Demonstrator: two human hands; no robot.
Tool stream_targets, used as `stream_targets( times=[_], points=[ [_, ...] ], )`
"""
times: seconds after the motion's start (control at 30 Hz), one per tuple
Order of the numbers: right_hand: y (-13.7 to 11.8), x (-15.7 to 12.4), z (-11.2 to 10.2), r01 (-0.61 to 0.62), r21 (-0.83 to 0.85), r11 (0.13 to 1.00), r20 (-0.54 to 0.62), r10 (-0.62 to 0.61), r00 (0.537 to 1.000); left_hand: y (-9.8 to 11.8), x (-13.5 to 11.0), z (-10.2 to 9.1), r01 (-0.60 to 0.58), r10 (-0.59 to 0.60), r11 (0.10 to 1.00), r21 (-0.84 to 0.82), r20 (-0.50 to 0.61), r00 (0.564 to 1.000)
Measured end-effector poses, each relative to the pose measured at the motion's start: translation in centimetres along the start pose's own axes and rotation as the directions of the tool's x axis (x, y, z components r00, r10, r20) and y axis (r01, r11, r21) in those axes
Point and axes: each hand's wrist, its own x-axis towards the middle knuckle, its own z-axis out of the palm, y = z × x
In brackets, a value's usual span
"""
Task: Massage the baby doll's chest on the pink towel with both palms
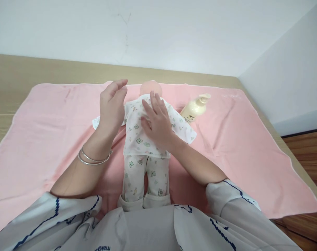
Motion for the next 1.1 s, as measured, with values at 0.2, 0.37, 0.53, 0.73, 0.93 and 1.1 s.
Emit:
stream_targets(
  times=[0.2, 0.37, 0.53, 0.73, 0.93, 1.1],
  points=[
    [0.6, 0.7, -1.2, 0.05, -0.036, 0.998, 0.252, -0.039, 0.967, 1.4, -2.0, 0.3, 0.028, -0.023, 0.997, -0.075, 0.067, 0.997],
    [2.7, 1.4, -6.5, -0.043, -0.006, 0.999, -0.017, 0.043, 0.999, 2.0, -2.8, 1.7, 0.09, -0.061, 0.98, -0.178, 0.164, 0.985],
    [5.4, 1.1, -10.3, -0.171, 0.008, 0.985, -0.305, 0.166, 0.938, 1.9, -2.9, 5.6, 0.371, -0.284, 0.878, -0.303, 0.293, 0.913],
    [8.4, 2.0, -10.3, -0.311, -0.036, 0.95, -0.379, 0.274, 0.884, 1.9, -2.2, 9.8, 0.773, -0.521, 0.529, -0.352, 0.584, 0.622],
    [8.9, 3.0, -8.3, -0.342, -0.167, 0.925, -0.242, 0.298, 0.924, 2.0, -0.8, 13.2, 0.871, -0.536, 0.179, -0.457, 0.697, 0.476],
    [8.5, 3.0, -8.1, -0.332, -0.232, 0.914, -0.209, 0.286, 0.935, 2.2, -0.7, 14.4, 0.884, -0.464, 0.061, -0.464, 0.771, 0.436]
  ],
)
